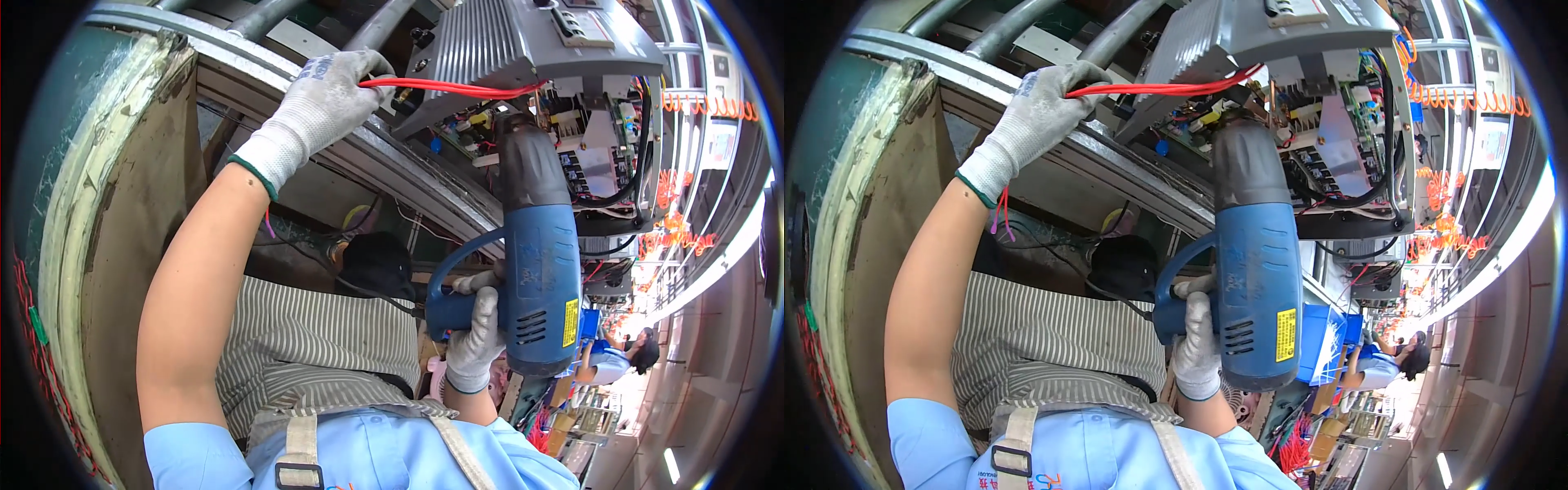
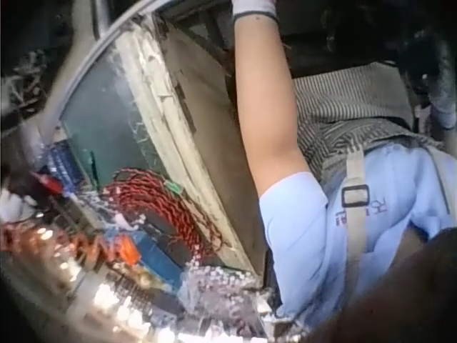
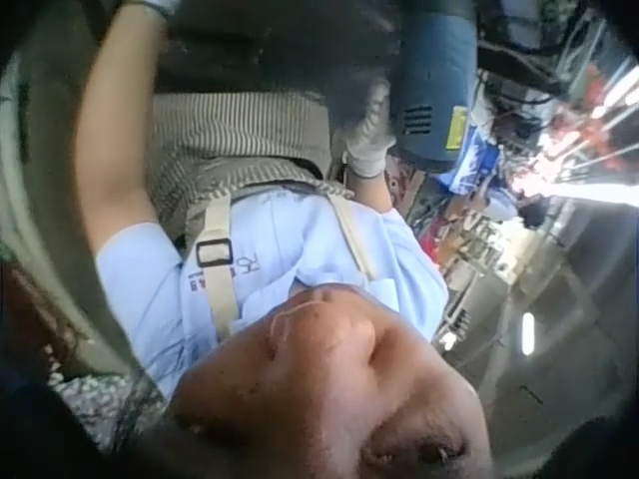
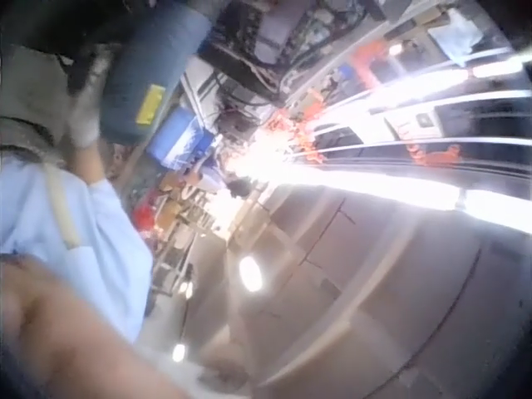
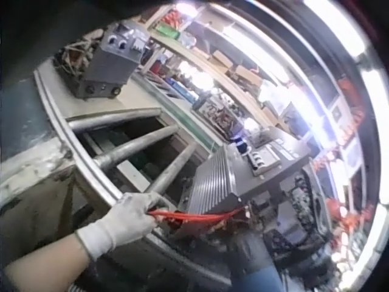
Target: The person assembles and wires internal components of an electronic device by securing a circuit board into an electronic chassis with screwdrivers, then connecting a wiring harness to the circuit board and applying heat shrink tubing to the connectors with a heat gun.
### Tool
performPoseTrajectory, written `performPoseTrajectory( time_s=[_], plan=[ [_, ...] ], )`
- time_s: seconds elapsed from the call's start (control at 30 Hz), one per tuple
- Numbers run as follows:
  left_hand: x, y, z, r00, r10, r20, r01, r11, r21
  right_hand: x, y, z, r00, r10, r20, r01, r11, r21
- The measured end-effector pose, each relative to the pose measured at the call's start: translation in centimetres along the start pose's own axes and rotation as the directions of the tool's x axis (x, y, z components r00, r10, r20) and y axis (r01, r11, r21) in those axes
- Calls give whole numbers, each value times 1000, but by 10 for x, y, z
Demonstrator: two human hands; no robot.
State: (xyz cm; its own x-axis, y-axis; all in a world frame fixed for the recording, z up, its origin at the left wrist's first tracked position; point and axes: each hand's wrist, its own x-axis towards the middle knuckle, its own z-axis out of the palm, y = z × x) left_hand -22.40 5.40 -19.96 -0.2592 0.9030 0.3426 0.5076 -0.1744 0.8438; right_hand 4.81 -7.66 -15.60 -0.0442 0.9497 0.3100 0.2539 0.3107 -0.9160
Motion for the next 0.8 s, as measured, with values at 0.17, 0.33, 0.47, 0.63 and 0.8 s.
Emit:
performPoseTrajectory(
  time_s=[0.17, 0.33, 0.47, 0.63, 0.8],
  plan=[
    [-2, -4, -1, 996, 78, -36, -78, 997, -9, 0, -8, 8, 998, 55, -13, -56, 997, -51],
    [3, 14, -21, 984, -21, 175, 47, 988, -149, 17, -9, -8, 988, -157, 10, 156, 971, -181],
    [-1, 11, -22, 993, -29, 116, 49, 983, -176, 15, -17, -4, 978, -195, -78, 184, 974, -131],
    [-9, 13, -34, 1000, -26, 16, 28, 996, -86, 7, -15, -4, 979, -148, -138, 140, 988, -69],
    [-1, 13, -19, 996, -33, 79, 44, 988, -150, 2, -10, -1, 982, -181, -60, 170, 974, -147]
  ],
)
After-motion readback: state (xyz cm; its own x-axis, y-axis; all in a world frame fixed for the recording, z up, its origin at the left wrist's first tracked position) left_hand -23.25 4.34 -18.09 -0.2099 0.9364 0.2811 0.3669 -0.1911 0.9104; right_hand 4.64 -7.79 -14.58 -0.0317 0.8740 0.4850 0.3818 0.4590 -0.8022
